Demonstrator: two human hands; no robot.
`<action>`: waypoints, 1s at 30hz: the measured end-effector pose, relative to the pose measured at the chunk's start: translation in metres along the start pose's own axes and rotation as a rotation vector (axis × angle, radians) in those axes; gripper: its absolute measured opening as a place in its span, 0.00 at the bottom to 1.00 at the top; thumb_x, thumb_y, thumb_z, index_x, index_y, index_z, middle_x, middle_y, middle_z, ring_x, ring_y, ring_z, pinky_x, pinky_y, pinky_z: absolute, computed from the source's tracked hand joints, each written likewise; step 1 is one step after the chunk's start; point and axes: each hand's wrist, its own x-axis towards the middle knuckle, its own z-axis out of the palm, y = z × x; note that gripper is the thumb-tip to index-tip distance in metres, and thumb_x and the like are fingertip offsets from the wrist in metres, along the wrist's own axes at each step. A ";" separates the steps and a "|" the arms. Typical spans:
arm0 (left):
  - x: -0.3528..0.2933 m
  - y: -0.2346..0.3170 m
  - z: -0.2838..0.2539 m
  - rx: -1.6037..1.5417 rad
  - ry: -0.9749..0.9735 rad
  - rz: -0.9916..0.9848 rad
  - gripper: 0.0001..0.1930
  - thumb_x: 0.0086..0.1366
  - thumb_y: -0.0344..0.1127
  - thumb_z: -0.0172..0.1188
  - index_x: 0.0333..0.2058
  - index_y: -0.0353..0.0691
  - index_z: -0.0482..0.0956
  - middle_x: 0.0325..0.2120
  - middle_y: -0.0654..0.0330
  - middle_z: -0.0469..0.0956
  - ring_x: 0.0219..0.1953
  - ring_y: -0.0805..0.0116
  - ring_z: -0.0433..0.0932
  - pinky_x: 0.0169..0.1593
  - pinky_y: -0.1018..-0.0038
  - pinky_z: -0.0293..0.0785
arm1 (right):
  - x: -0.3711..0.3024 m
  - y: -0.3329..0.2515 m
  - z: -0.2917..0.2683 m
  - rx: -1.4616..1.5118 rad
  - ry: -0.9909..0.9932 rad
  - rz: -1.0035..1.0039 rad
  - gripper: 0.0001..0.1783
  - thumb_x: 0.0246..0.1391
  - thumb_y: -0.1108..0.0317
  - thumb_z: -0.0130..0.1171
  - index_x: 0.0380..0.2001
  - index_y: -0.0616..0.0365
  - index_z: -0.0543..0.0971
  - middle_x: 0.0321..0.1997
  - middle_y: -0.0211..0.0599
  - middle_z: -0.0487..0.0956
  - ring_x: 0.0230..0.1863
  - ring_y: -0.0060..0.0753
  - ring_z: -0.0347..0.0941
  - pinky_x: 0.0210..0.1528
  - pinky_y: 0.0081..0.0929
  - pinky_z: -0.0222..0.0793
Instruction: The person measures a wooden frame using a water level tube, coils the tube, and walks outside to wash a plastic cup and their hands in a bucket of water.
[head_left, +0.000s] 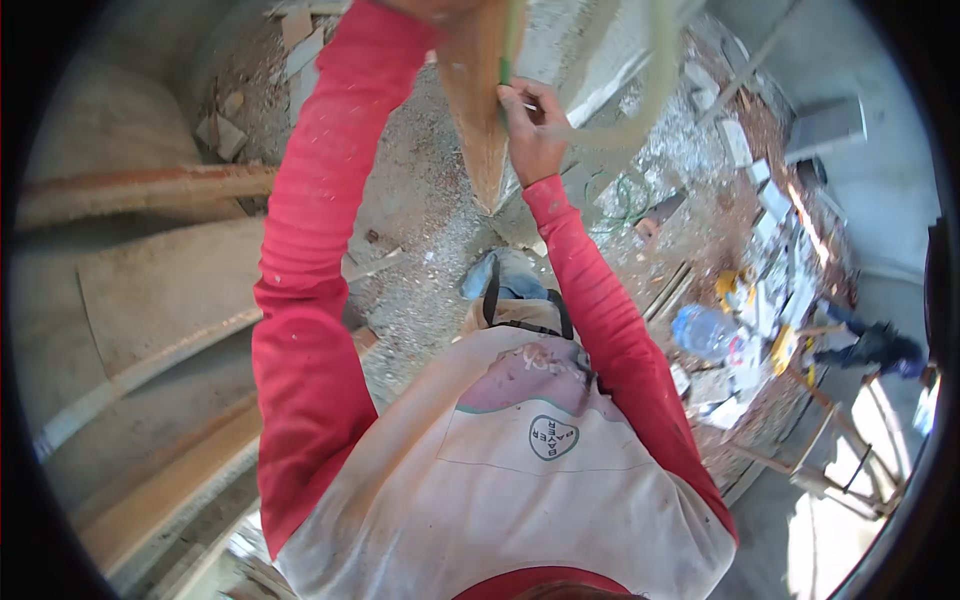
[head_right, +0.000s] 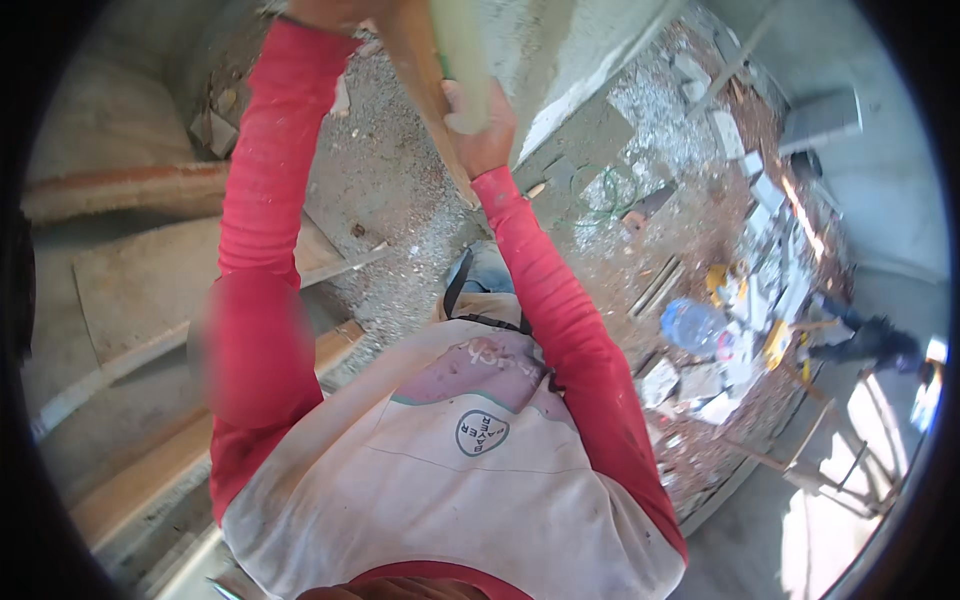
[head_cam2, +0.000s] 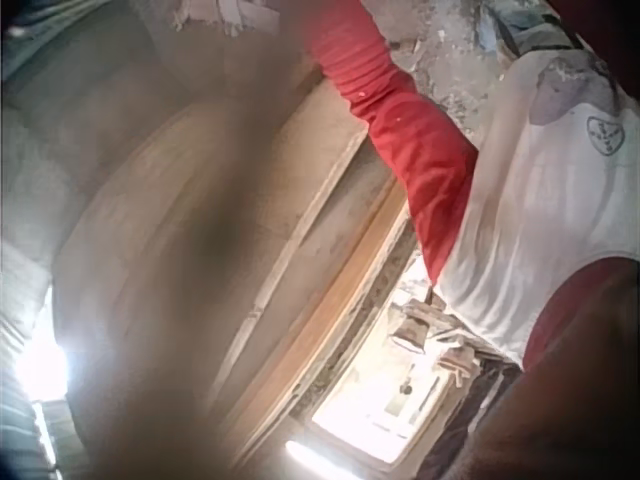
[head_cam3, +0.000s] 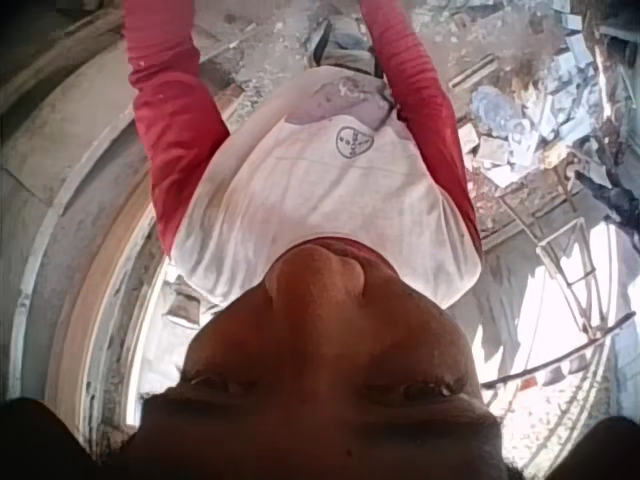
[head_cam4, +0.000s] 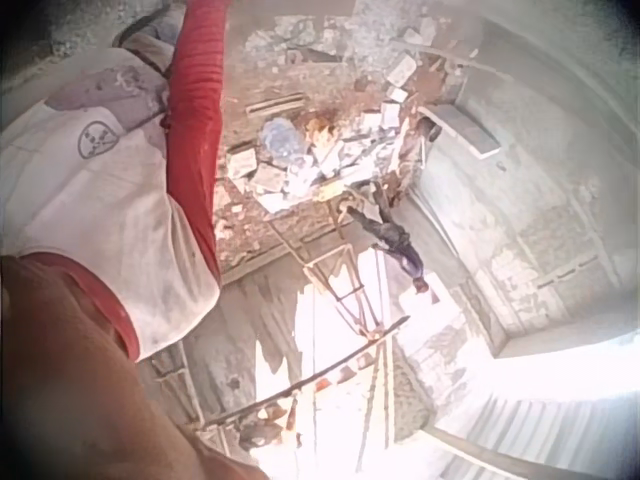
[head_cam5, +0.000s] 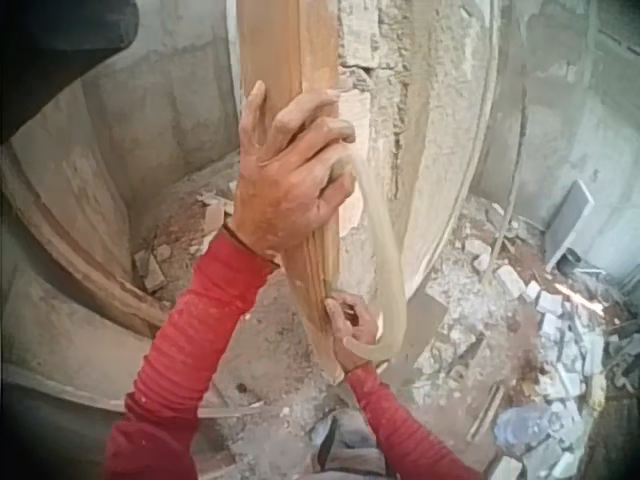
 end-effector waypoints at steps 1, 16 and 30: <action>0.002 0.011 0.003 -0.324 0.071 -0.277 0.09 0.54 0.41 0.64 0.27 0.43 0.81 0.38 0.72 0.77 0.60 0.69 0.65 0.69 0.45 0.44 | 0.000 -0.001 -0.001 -0.039 0.017 0.083 0.09 0.54 0.73 0.65 0.39 0.60 0.80 0.36 0.29 0.80 0.37 0.18 0.74 0.42 0.18 0.71; 0.011 0.001 0.022 -0.021 -0.051 0.214 0.19 0.65 0.41 0.53 0.16 0.43 0.80 0.33 0.73 0.81 0.52 0.59 0.63 0.56 0.57 0.56 | -0.007 0.015 -0.006 -0.050 0.186 -0.147 0.09 0.49 0.70 0.68 0.36 0.55 0.83 0.32 0.34 0.78 0.34 0.30 0.77 0.39 0.26 0.72; 0.009 0.034 0.022 -0.088 -0.114 0.106 0.29 0.73 0.43 0.41 0.11 0.38 0.69 0.33 0.59 0.80 0.53 0.57 0.60 0.57 0.57 0.55 | -0.013 0.019 -0.003 0.062 0.293 -0.086 0.06 0.51 0.63 0.65 0.33 0.47 0.83 0.33 0.32 0.77 0.40 0.40 0.73 0.42 0.36 0.70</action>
